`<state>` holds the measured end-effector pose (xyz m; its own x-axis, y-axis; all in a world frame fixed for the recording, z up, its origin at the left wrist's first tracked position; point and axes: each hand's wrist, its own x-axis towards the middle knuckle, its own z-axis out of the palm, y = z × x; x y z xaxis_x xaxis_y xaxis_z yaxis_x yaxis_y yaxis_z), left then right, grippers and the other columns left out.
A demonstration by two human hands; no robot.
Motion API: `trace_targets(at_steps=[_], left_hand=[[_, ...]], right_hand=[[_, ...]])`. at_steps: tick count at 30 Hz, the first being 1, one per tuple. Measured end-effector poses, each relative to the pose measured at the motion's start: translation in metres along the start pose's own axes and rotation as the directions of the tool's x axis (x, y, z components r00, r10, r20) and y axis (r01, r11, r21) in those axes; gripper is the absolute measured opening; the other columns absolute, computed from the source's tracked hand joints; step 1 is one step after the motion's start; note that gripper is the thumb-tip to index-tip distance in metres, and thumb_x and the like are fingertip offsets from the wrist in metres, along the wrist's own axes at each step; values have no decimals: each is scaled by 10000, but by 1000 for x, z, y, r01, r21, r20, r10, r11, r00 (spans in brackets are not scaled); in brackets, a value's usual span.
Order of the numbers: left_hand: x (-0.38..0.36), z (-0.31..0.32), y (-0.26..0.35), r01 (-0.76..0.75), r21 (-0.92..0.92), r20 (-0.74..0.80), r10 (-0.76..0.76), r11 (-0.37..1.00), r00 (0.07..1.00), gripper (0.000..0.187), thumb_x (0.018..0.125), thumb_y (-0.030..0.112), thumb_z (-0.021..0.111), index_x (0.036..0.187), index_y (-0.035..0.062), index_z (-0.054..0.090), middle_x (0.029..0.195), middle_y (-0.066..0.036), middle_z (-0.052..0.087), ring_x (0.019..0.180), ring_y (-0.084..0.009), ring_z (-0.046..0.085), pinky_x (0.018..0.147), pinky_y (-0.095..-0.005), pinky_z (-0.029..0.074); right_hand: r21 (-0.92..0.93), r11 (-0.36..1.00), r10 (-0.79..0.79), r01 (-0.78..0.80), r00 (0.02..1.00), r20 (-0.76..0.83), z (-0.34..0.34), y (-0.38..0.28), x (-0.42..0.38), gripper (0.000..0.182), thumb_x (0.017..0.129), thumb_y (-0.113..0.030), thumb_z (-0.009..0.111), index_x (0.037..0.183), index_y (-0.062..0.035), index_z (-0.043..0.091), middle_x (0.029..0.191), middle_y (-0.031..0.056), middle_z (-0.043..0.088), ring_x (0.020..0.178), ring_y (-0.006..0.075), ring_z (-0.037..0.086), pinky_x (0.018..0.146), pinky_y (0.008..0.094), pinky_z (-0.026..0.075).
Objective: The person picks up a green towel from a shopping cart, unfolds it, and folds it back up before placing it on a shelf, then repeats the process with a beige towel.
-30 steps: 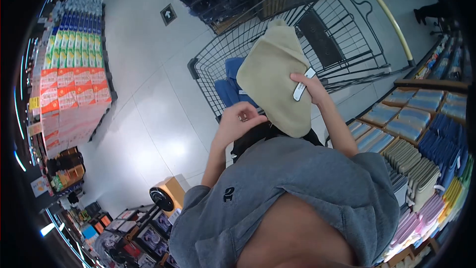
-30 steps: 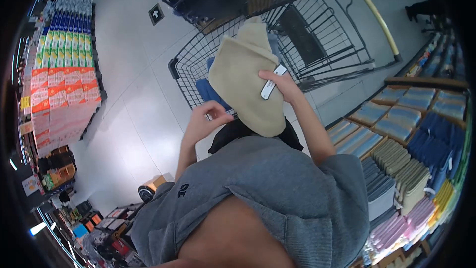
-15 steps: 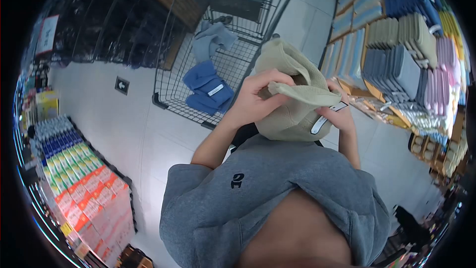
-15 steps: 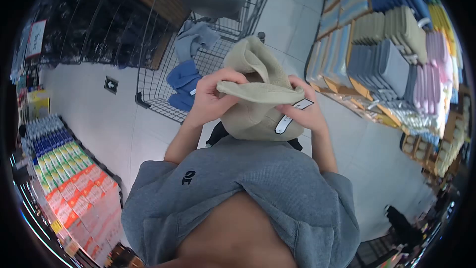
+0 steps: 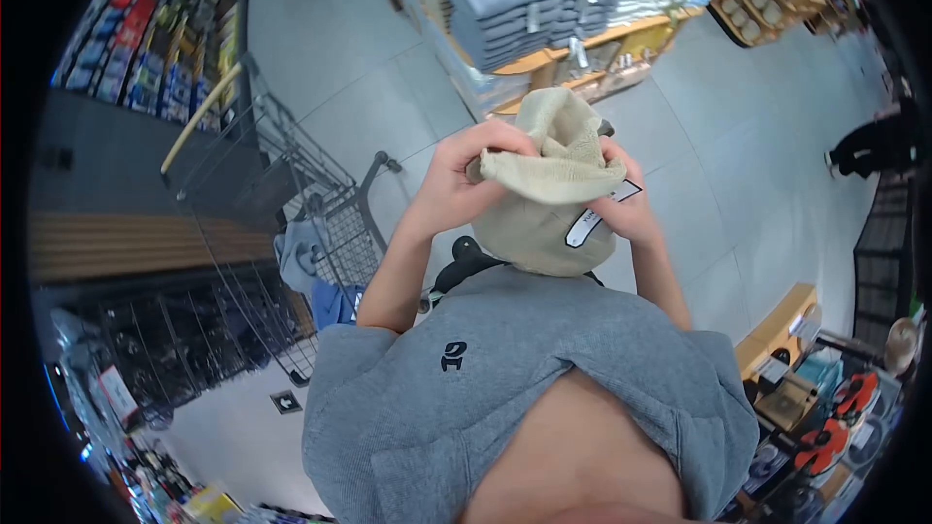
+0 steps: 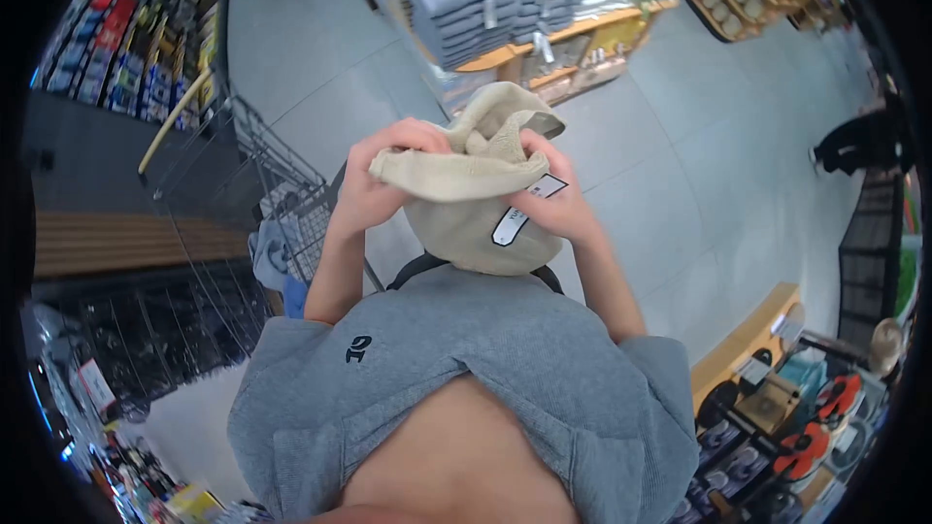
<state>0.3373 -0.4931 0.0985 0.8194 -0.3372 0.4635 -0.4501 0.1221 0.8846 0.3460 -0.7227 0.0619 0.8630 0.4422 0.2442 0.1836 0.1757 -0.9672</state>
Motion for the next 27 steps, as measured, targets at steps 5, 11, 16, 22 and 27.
trace_targets(at_steps=[5,11,16,22,27], left_hand=[[49,97,0,-51,25,365,38,998,930,214,709,99,740,911,65,679,924,-62,649,882,-214,609,769,-315,478],[106,140,-20,-169,19,395,148,985,906,227,699,132,740,890,34,667,874,-77,656,789,-221,620,713,-324,477],[168,127,-56,-219,-85,267,234,972,935,220,711,120,728,876,-8,660,802,-98,670,673,-225,627,630,-314,483],[277,94,-103,-373,-182,253,409,910,877,184,772,113,682,874,-37,652,783,-124,670,646,-217,605,592,-322,470],[351,84,-136,-417,-322,89,466,850,880,171,821,127,651,863,-39,645,762,-122,656,621,-195,565,585,-334,447]], right_hand=[[1,989,-146,148,976,-163,-74,-15,-50,350,714,-120,738,998,-27,557,925,5,550,862,82,491,780,238,396],[55,989,-114,139,939,-325,-126,-29,-63,436,712,-142,756,1079,-30,549,1087,36,543,1021,107,495,903,262,384],[390,888,-155,242,958,-241,-180,-4,-44,903,687,-368,772,1360,49,338,1327,158,466,1206,263,489,1018,405,394],[872,362,-74,329,943,-324,-254,27,36,633,862,-394,557,1276,70,441,1278,204,516,1205,320,493,1013,463,405],[644,579,193,500,683,-705,-308,6,91,413,921,-289,485,1168,35,553,1193,166,590,1114,285,567,954,438,452]])
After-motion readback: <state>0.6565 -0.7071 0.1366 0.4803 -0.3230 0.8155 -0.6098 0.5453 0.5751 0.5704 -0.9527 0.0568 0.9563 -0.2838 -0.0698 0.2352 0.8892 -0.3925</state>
